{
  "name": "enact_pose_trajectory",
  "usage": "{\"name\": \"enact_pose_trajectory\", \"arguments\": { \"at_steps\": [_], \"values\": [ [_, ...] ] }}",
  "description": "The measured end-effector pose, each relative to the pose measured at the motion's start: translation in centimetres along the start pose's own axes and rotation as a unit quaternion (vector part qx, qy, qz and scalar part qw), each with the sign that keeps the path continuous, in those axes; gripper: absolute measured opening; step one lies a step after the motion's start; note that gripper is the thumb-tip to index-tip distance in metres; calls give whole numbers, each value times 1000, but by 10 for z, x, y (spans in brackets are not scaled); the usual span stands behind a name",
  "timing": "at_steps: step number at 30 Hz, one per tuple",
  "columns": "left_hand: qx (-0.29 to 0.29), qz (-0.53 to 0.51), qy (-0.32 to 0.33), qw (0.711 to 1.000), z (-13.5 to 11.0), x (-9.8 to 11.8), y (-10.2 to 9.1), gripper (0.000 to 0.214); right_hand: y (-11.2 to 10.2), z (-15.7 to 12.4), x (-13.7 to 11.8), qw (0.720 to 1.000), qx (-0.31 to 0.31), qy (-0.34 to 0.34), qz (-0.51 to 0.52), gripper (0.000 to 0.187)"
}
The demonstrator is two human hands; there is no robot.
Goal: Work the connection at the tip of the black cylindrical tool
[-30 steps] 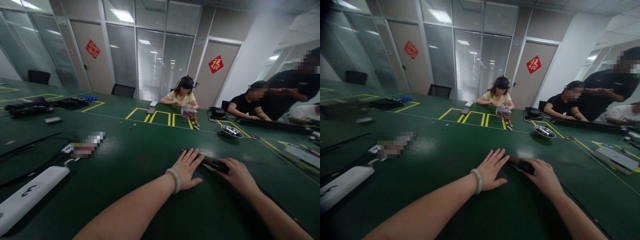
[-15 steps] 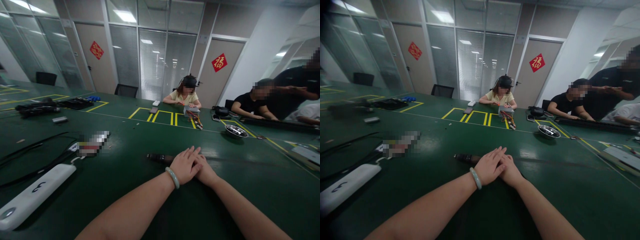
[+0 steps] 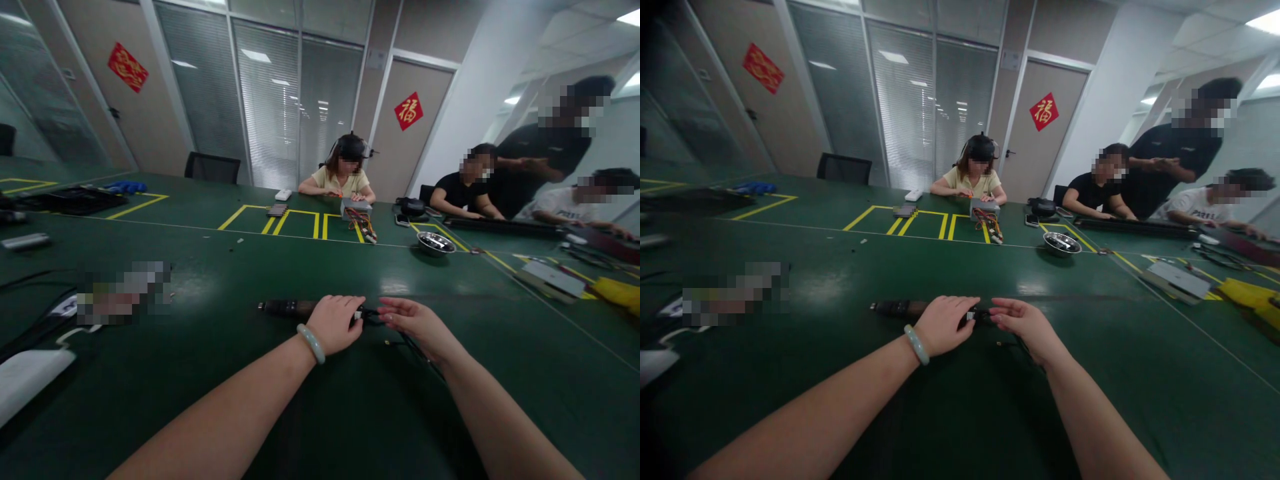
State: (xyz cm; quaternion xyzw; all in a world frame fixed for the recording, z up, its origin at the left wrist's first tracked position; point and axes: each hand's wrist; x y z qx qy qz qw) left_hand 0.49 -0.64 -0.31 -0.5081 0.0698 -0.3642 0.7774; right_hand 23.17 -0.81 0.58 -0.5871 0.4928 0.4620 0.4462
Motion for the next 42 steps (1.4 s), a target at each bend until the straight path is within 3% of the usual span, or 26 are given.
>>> {"name": "enact_pose_trajectory", "arguments": {
  "at_steps": [6, 21, 24, 29, 33, 38, 42],
  "values": [
    [-4, 3, 3, 1000, 2, -2, 5, 43, 2, -2, 1, 1000, 18, -19, 3, 45],
    [-26, 9, -3, 1000, 4, -3, 7, 46, -6, 5, 9, 982, 84, -88, -143, 34],
    [-39, 25, 0, 999, 5, -3, 6, 48, -8, -3, 0, 955, 79, -88, -272, 38],
    [-37, 42, 15, 998, 4, 2, 3, 41, -8, -25, -14, 846, 0, -93, -525, 26],
    [-32, 36, 12, 999, 3, 5, 2, 34, -6, -28, -7, 781, 32, -64, -621, 12],
    [-32, 26, 5, 999, 3, 8, -1, 30, -13, -18, 2, 778, 90, -36, -621, 10],
    [-40, 26, 7, 999, 5, 11, -1, 27, -29, -5, 0, 780, 226, -48, -582, 16]
  ]
}}
Point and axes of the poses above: each hand's wrist, its own z-axis towards the middle knuckle, its own y-axis out of the palm, x = y × z, and after that the axes turned 7 degrees about x, right-handed
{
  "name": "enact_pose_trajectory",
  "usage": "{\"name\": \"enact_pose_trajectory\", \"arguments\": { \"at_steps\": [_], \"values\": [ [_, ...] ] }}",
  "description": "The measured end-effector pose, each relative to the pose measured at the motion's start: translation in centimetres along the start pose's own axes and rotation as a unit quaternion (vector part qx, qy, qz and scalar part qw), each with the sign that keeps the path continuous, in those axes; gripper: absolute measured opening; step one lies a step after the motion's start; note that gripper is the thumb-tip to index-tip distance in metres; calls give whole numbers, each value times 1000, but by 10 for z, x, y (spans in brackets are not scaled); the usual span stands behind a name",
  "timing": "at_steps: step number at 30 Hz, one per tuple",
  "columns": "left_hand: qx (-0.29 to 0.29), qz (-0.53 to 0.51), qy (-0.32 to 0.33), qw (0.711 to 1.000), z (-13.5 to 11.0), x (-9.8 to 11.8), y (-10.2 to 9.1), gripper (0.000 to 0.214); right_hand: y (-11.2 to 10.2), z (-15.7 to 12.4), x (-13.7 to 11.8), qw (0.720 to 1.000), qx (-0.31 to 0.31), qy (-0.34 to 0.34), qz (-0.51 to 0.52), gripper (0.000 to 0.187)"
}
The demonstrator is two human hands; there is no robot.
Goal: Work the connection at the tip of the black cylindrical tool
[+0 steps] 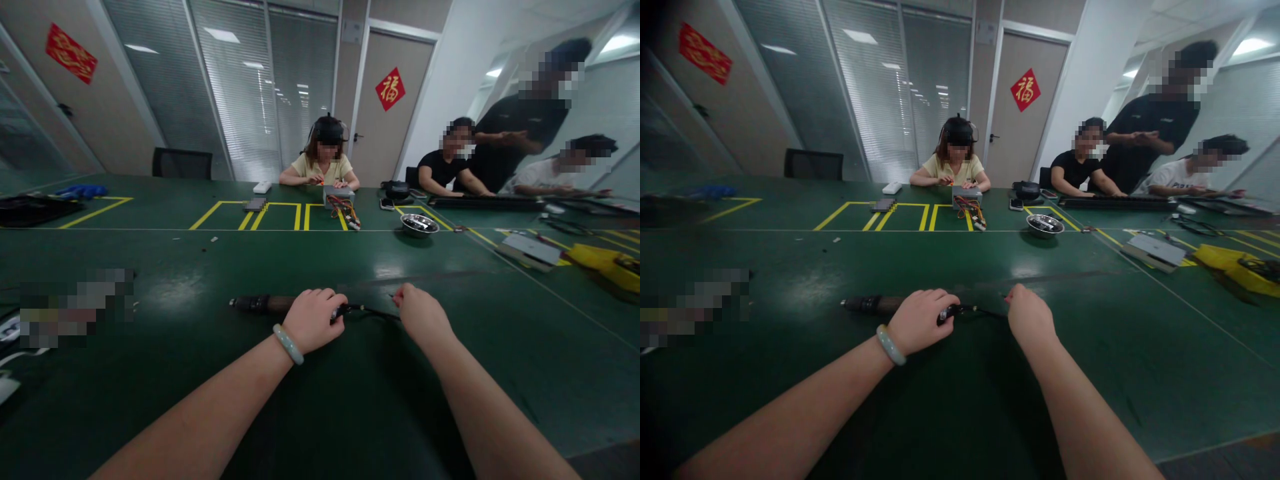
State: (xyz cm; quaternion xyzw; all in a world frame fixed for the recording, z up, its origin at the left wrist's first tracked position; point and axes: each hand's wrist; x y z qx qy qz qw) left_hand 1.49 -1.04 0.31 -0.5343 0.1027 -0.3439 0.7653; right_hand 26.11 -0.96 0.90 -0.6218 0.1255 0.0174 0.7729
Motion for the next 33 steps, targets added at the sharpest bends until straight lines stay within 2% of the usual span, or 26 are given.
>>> {"name": "enact_pose_trajectory", "arguments": {
  "at_steps": [3, 5, 6, 8, 11, 13, 17, 23, 33],
  "values": [
    [2, 5, -7, 1000, 2, 1, 1, 26, -4, 10, 0, 990, 128, 31, 52, 19],
    [5, 16, -13, 1000, 2, 1, 1, 25, -5, 11, -7, 978, 191, 8, 81, 19],
    [7, 26, -18, 999, 2, 0, 1, 24, -5, 9, -12, 975, 202, -14, 92, 18],
    [8, 44, -29, 999, 1, -1, 2, 22, -3, 4, -21, 977, 166, -67, 112, 15],
    [2, 56, -30, 998, 0, -3, 1, 21, 1, -5, -31, 981, 42, -127, 140, 9],
    [-2, 52, -22, 998, 0, -4, 0, 23, 4, -9, -33, 977, -6, -137, 160, 9],
    [-12, 36, -6, 999, 2, -4, 2, 24, 7, -10, -32, 975, -44, -120, 179, 14],
    [2, 15, -12, 1000, 3, -6, 9, 12, 10, -13, -39, 977, -39, -153, 145, 14],
    [7, -8, -22, 1000, 3, -10, 10, 11, 16, -20, -50, 977, -34, -176, 114, 15]
  ]
}}
Point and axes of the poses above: each hand's wrist, its own z-axis towards the middle knuckle, its own y-axis out of the palm, x = y × z, and after that the axes turned 7 degrees about x, right-handed
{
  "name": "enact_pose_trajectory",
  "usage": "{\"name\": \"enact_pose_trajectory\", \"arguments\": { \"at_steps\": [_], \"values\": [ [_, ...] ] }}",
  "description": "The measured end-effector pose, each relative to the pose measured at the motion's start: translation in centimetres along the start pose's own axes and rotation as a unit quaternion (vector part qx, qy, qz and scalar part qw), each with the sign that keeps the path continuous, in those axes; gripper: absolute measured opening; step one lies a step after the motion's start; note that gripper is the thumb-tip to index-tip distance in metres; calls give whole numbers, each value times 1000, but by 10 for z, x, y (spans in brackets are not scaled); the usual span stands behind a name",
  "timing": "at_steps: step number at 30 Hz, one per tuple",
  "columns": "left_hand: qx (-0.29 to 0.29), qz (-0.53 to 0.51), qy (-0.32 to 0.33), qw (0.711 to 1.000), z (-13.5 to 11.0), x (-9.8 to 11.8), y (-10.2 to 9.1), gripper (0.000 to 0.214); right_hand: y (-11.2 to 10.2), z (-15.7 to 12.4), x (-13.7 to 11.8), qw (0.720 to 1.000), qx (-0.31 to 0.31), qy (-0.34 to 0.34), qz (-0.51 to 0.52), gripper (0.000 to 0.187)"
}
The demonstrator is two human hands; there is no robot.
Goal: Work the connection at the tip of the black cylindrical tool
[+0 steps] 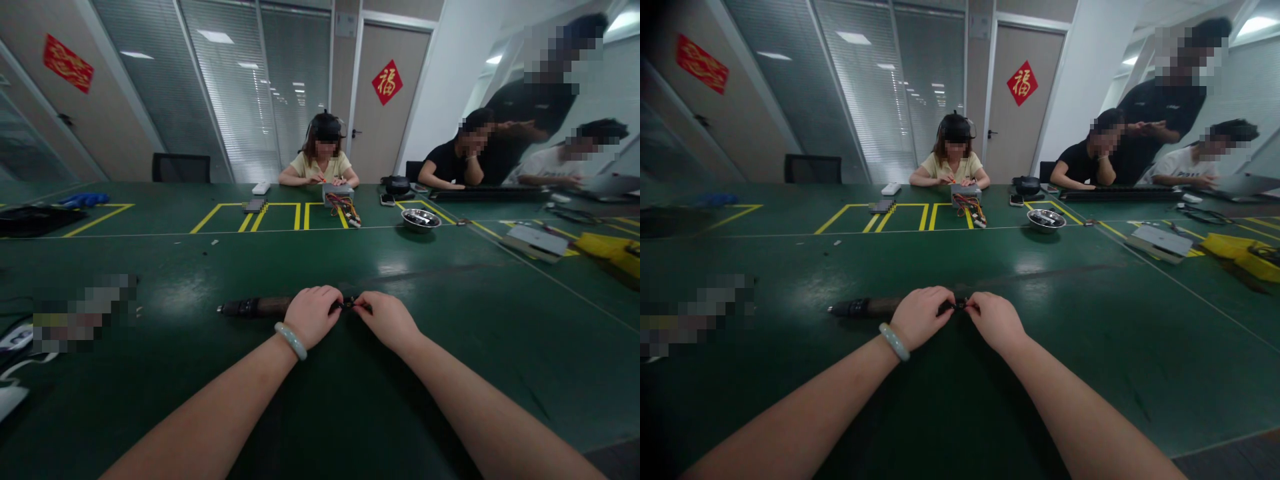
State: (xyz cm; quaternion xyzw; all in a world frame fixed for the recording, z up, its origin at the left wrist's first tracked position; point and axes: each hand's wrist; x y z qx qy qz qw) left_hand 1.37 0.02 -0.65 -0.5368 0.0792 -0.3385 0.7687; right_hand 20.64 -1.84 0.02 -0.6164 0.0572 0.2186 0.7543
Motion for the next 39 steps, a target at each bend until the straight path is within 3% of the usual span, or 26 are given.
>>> {"name": "enact_pose_trajectory", "arguments": {
  "at_steps": [7, 18, 29, 39],
  "values": [
    [-6, 6, 2, 1000, -1, 0, -1, 12, 7, 0, 0, 999, 21, -37, 12, 12],
    [8, 2, 4, 1000, -1, -1, 1, 10, 6, 0, 0, 999, 25, -25, 27, 13],
    [-13, 2, -5, 1000, 1, 1, -2, 12, 11, 2, 1, 997, 21, -35, 64, 14],
    [-1, 1, 1, 1000, 1, 0, 0, 10, 15, 1, -1, 995, 52, -85, -10, 18]
  ]
}}
Point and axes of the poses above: each hand's wrist, its own z-axis towards the middle knuckle, its own y-axis out of the palm, x = y × z, and after that the axes turned 7 degrees about x, right-handed
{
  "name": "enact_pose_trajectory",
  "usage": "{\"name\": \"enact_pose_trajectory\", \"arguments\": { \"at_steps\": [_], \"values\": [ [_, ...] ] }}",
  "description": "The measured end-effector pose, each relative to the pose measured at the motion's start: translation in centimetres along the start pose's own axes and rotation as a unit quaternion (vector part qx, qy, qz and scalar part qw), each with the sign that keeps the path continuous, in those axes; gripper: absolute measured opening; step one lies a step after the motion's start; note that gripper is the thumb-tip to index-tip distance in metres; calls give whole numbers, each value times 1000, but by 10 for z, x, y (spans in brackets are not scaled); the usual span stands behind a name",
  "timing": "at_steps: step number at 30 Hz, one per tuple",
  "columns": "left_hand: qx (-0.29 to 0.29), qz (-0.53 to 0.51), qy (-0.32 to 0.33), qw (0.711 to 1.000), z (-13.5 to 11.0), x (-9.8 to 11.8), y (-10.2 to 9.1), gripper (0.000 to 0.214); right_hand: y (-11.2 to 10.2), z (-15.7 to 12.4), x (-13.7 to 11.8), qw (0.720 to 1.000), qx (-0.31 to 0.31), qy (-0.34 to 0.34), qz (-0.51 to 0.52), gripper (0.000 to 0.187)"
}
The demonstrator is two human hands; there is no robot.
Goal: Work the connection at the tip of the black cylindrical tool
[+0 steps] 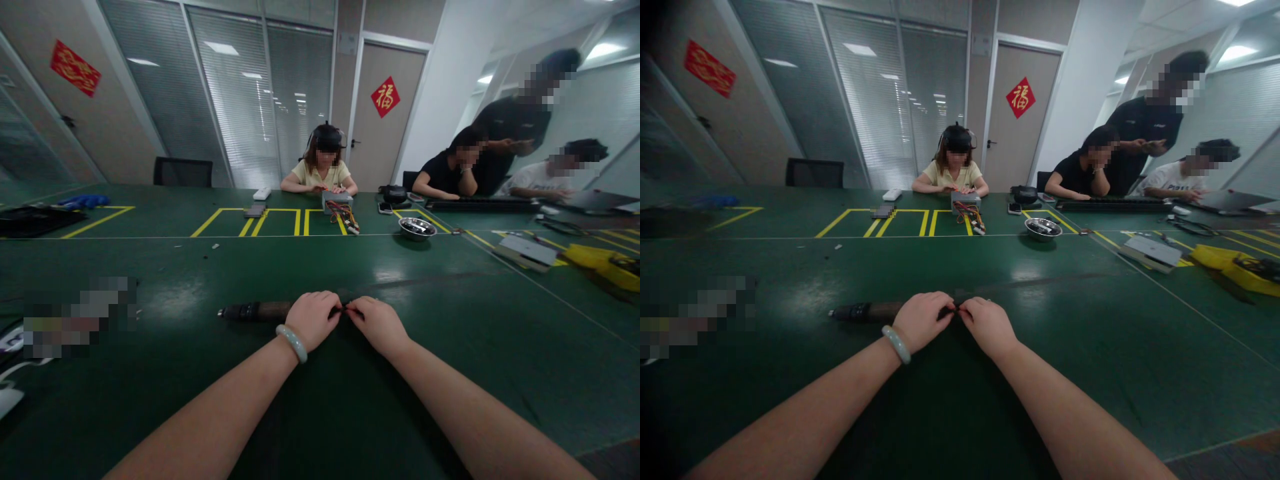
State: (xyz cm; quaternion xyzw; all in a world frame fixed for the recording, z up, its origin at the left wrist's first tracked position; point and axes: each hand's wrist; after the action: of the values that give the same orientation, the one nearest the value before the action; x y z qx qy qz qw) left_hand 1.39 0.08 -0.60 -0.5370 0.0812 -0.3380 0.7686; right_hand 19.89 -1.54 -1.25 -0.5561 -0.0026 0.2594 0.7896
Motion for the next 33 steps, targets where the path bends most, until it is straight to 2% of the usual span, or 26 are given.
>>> {"name": "enact_pose_trajectory", "arguments": {
  "at_steps": [7, 13, 16, 21, 25, 28, 30, 33],
  "values": [
    [-6, 5, -9, 1000, 0, -1, -1, 10, -1, 3, -2, 991, -14, -83, -101, 23],
    [6, -5, -8, 1000, -2, -2, 0, 8, 3, 6, 1, 982, -7, -135, -135, 22],
    [10, -9, -4, 1000, -3, -3, 0, 9, 7, 7, 4, 980, -11, -144, -139, 23],
    [10, -13, -2, 1000, -3, -3, -3, 13, 5, 12, 2, 972, -74, -132, -178, 22],
    [14, -10, -1, 1000, -4, -2, -4, 24, -1, 17, -2, 966, -89, -142, -195, 18],
    [34, -8, 18, 999, -7, -2, -3, 41, 0, 20, -2, 959, -92, -168, -211, 18],
    [49, 2, 37, 998, -9, -3, -3, 53, 3, 22, 2, 955, -92, -174, -222, 20],
    [60, 24, 61, 996, -10, -4, -5, 67, 3, 26, 18, 957, -89, -143, -238, 20]
  ]
}}
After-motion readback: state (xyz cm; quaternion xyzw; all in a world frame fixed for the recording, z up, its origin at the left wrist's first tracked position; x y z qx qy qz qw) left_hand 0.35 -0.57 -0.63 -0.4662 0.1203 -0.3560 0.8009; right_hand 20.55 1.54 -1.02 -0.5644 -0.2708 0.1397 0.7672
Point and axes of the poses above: each hand's wrist, its own z-axis towards the middle knuckle, its own y-axis out of the palm, x = y × z, and after that the axes turned 7 degrees about x, right-handed
